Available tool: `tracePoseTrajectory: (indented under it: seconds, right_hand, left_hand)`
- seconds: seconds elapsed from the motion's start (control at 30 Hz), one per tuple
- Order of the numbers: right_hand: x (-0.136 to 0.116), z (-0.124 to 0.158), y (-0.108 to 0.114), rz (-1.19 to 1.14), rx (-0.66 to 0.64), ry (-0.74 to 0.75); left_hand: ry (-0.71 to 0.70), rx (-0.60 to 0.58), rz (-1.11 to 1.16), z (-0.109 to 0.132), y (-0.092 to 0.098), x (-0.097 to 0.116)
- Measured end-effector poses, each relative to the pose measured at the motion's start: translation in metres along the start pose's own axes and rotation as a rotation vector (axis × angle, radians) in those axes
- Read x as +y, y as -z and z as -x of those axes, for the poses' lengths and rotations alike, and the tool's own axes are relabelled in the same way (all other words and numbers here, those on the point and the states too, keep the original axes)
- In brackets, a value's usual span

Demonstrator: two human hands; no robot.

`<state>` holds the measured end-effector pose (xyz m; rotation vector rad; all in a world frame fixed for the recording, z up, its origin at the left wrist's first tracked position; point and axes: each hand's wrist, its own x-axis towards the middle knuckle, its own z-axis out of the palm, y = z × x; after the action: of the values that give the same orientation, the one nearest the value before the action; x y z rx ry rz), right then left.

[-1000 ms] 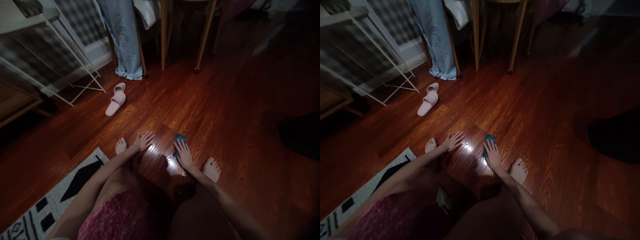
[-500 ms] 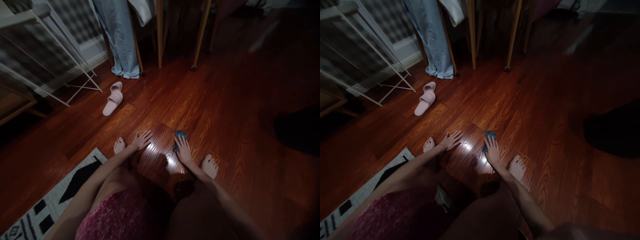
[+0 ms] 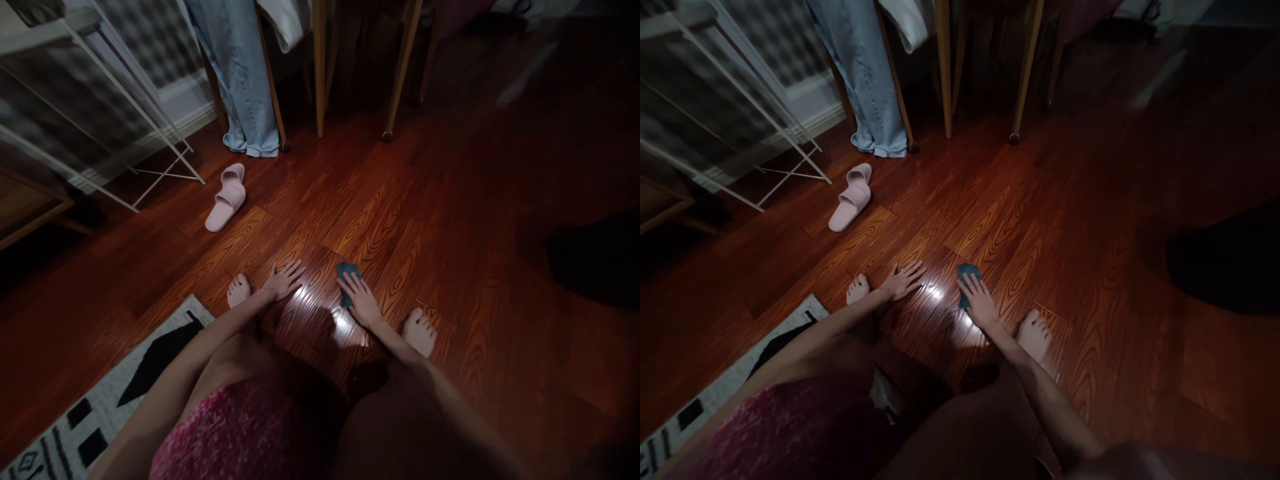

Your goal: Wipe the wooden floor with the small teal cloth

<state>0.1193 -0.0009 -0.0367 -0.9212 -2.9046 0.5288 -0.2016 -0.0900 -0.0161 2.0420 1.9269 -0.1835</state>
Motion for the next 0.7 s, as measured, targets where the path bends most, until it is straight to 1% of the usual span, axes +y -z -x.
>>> tracePoseTrajectory:
  seconds: [0.07,0.1,0.13,0.17,0.2,0.23,0.3,0.37,0.4,0.43,0.47,0.5,0.53,0.6,0.7]
  right_hand:
    - [0.012,0.006,-0.002,0.018,0.125,-0.22]
    - [0.015,0.011,-0.003,0.026,0.165,-0.289]
    - [0.016,0.016,-0.004,0.034,0.186,-0.321]
    - [0.014,0.021,-0.005,0.04,0.182,-0.314]
    - [0.009,0.024,-0.006,0.043,0.154,-0.269]
    - [0.003,0.026,-0.007,0.042,0.106,-0.192]
    - [-0.013,0.025,-0.009,0.026,-0.034,0.036]
    - [-0.029,0.018,-0.011,0.003,-0.179,0.289]
    - [-0.035,0.013,-0.012,-0.007,-0.233,0.389]
    - [-0.04,0.007,-0.013,-0.013,-0.268,0.462]
    - [-0.042,0.0,-0.013,-0.017,-0.284,0.503]
    - [-0.042,-0.006,-0.013,-0.018,-0.282,0.514]
    - [-0.04,-0.012,-0.012,-0.017,-0.267,0.5]
    - [-0.028,-0.023,-0.009,-0.013,-0.199,0.406]
    - [0.001,-0.031,-0.003,0.004,-0.034,0.155]
  left_hand:
    - [0.006,-0.016,0.002,0.0,0.001,0.001]
    - [0.008,-0.024,0.002,0.001,0.002,0.001]
    - [0.007,-0.028,0.002,0.001,0.003,0.001]
    - [0.004,-0.03,0.002,0.002,0.003,0.001]
    - [0.001,-0.03,0.001,0.002,0.003,0.001]
    - [-0.002,-0.027,-0.001,0.003,0.004,0.001]
    - [-0.004,-0.022,-0.006,0.003,0.004,0.001]
    - [-0.004,-0.019,-0.01,0.003,0.004,0.001]
    - [-0.006,-0.015,-0.01,0.003,0.004,0.001]
    - [-0.01,-0.014,-0.01,0.003,0.004,0.001]
    - [-0.012,-0.012,-0.009,0.003,0.005,0.002]
    - [-0.014,-0.009,-0.009,0.002,0.005,0.002]
    - [-0.014,-0.009,-0.008,0.002,0.005,0.002]
    - [-0.006,-0.016,-0.004,0.001,0.005,0.003]
    - [0.008,-0.028,0.005,0.0,0.004,0.002]
